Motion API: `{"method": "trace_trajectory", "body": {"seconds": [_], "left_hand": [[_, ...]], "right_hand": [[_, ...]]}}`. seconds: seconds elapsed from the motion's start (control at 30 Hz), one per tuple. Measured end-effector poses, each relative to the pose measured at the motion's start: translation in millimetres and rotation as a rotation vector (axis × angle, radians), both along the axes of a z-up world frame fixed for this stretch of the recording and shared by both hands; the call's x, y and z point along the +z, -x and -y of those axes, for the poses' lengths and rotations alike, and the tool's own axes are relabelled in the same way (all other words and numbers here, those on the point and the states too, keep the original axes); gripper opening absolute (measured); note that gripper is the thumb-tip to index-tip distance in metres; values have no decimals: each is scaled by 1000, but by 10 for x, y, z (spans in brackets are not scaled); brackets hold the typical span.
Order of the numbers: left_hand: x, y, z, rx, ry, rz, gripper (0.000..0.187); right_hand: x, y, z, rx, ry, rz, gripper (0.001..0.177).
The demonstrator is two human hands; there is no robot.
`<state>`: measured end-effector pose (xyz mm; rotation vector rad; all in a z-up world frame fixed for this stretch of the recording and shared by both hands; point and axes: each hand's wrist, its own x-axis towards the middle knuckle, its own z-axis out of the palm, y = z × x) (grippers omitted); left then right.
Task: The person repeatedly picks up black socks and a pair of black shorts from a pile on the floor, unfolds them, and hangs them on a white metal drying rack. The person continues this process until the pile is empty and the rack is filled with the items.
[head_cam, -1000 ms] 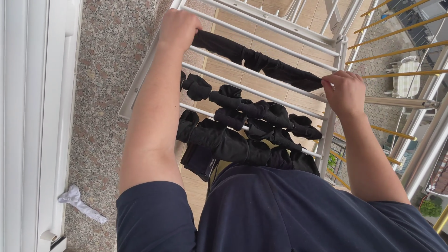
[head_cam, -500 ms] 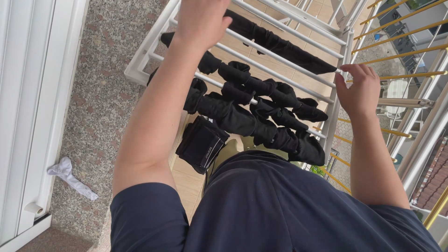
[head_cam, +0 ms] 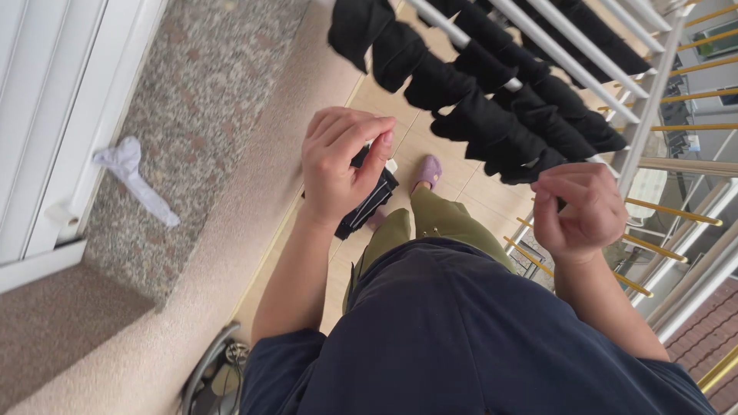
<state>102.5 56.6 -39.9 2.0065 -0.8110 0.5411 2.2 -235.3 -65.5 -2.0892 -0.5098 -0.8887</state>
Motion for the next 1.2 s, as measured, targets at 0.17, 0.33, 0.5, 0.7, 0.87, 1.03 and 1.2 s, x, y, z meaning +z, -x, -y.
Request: {"method": "trace_trajectory", "body": {"seconds": [0.17, 0.33, 0.5, 0.7, 0.87, 1.03, 1.2], "left_hand": [[-815, 801, -655, 261, 144, -196, 10], [-1183, 1509, -1111, 416, 177, -388, 8], [-1475, 1970, -1306, 539, 173, -579, 8], [-1831, 2327, -1367, 657, 165, -772, 8], [-2213, 2632, -1377, 781, 155, -823, 10], [-2523, 2944, -1444, 877, 158, -858, 11], [-2697, 3112, -1450, 965, 217, -956, 11]], "right_hand": [[-815, 192, -506, 198, -68, -156, 6], [-1405, 378, -1201, 269, -60, -512, 12], [-2485, 483, -1590, 326, 17, -866, 12], [-4145, 636, -1764, 424, 655, -1242, 36], [-5166, 620, -1994, 448, 986, -1123, 60], [-5906, 452, -2221, 420, 1133, -892, 49], [-6306, 330, -2294, 496, 1286, -755, 61]]}}
